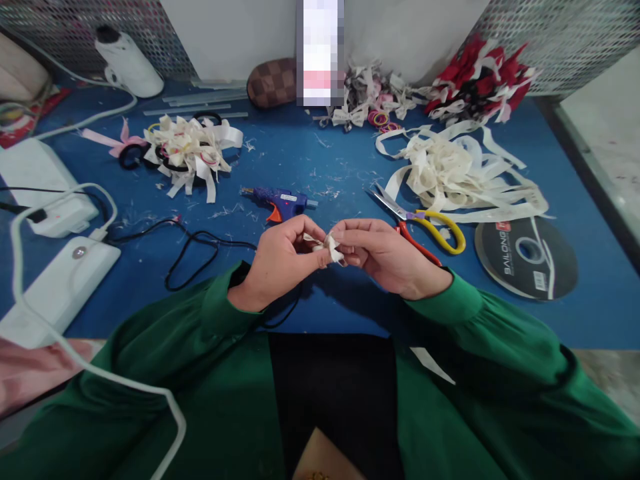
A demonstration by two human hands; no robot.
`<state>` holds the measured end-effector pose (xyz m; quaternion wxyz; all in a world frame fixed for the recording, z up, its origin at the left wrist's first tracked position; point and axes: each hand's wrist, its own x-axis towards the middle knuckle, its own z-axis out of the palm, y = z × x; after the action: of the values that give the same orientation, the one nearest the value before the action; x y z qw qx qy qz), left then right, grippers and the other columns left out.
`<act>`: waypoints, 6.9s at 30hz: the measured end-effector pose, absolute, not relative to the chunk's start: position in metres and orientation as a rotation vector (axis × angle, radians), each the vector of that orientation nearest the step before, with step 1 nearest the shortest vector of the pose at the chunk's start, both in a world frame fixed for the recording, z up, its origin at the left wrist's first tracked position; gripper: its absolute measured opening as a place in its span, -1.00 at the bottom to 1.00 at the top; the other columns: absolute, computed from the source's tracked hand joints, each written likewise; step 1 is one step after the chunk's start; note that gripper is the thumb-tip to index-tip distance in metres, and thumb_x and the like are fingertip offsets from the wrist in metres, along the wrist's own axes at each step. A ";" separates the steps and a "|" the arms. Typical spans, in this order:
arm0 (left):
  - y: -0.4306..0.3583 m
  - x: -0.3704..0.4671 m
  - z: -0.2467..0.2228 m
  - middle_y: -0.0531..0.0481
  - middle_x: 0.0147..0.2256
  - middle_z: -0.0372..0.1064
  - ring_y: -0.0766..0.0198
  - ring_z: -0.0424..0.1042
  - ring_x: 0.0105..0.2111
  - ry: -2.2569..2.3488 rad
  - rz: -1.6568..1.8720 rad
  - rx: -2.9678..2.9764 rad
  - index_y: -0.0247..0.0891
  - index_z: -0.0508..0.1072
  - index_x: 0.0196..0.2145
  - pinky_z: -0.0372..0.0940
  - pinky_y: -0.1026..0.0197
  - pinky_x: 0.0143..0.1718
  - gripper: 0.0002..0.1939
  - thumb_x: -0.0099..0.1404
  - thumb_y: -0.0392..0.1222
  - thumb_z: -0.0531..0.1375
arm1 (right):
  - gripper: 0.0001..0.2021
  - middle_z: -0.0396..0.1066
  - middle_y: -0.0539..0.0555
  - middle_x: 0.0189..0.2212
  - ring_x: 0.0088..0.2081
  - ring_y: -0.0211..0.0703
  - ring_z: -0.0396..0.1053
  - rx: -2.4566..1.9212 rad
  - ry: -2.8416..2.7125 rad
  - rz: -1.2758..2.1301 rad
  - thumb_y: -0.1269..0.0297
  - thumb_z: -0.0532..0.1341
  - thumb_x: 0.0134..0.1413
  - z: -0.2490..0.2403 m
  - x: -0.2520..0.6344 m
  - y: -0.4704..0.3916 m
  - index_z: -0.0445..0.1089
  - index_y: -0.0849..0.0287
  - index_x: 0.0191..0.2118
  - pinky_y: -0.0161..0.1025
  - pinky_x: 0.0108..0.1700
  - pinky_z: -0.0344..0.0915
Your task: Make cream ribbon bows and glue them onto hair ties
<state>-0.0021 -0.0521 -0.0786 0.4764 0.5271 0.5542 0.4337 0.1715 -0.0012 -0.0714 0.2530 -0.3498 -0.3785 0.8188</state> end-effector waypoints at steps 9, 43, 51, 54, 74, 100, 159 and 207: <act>-0.058 -0.001 -0.083 0.09 -0.44 0.50 0.33 0.46 -0.47 1.483 1.162 1.680 -0.22 0.46 -0.36 0.35 0.30 -0.39 -0.67 0.09 0.01 0.45 | -0.87 0.30 -0.07 -0.58 -0.55 -0.43 0.19 -0.933 -1.034 2.143 0.32 0.35 0.08 -0.073 0.169 -0.009 0.49 0.25 -0.44 -0.42 -0.49 0.12; -0.050 0.001 -0.083 0.18 -0.65 0.14 0.40 0.30 -0.69 1.287 1.412 1.022 -0.20 0.42 -0.40 0.25 0.32 -0.61 -0.70 0.42 0.03 0.17 | -0.90 0.39 -0.03 -0.41 -0.43 -0.28 0.22 -0.947 -1.665 1.513 0.28 0.22 0.27 -0.078 0.167 -0.027 0.47 0.13 -0.24 -0.26 -0.34 0.15; -0.053 -0.001 -0.076 0.13 -0.63 0.28 0.36 0.35 -0.65 1.358 1.226 1.246 -0.17 0.53 -0.32 0.28 0.29 -0.58 -0.69 0.41 0.08 0.16 | -0.81 0.44 -0.01 -0.46 -0.44 -0.25 0.27 -0.957 -1.658 1.513 0.16 0.30 0.19 -0.078 0.164 -0.024 0.53 0.12 -0.39 -0.27 -0.36 0.16; -0.052 0.001 -0.077 0.13 -0.59 0.34 0.35 0.38 -0.62 1.282 1.244 1.151 -0.18 0.50 -0.11 0.33 0.28 -0.56 -0.69 0.40 0.09 0.18 | -0.84 0.41 -0.03 -0.52 -0.50 -0.28 0.20 -1.052 -1.620 1.439 0.21 0.32 0.15 -0.077 0.164 -0.023 0.51 0.14 -0.42 -0.28 -0.42 0.12; -0.053 0.003 -0.085 0.05 -0.48 0.50 0.41 0.42 -0.55 1.204 1.232 0.836 -0.30 0.55 -0.38 0.35 0.35 -0.49 -0.80 0.15 -0.13 0.42 | -0.86 0.38 -0.03 -0.49 -0.49 -0.25 0.20 -1.064 -1.840 0.933 0.25 0.24 0.25 -0.087 0.167 -0.026 0.47 0.10 -0.35 -0.23 -0.38 0.11; -0.056 0.002 -0.089 0.16 -0.69 0.25 0.47 0.19 -0.70 1.242 1.335 0.946 -0.26 0.46 -0.47 0.11 0.40 -0.68 -0.76 0.33 -0.14 0.28 | -0.83 0.43 -0.03 -0.54 -0.52 -0.25 0.28 -0.761 -2.180 0.331 0.42 0.16 0.29 -0.085 0.168 -0.031 0.36 0.14 -0.37 -0.28 -0.41 0.20; -0.048 -0.016 -0.071 0.06 -0.59 0.47 0.37 0.36 -0.67 1.372 0.978 1.563 -0.23 0.58 -0.24 0.23 0.33 -0.57 -0.65 0.46 0.01 0.08 | -0.70 0.18 -0.12 -0.57 -0.60 -0.37 0.17 -0.820 -1.857 1.824 0.09 0.07 0.36 -0.092 0.170 -0.011 0.30 0.18 -0.34 -0.36 -0.54 0.14; -0.047 -0.009 -0.078 0.15 -0.65 0.32 0.44 0.17 -0.74 1.355 1.019 1.405 -0.22 0.51 -0.32 0.03 0.32 -0.70 -0.88 0.32 -0.14 0.25 | -0.66 0.37 -0.06 -0.55 -0.51 -0.31 0.33 -0.811 -1.554 1.814 0.01 0.37 0.07 -0.092 0.160 -0.023 0.42 0.21 -0.44 -0.29 -0.41 0.31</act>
<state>-0.0094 -0.0473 -0.0785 0.4526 0.5690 0.5488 0.4126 0.1599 -0.0228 -0.0922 0.3046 -0.3063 -0.5866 0.6850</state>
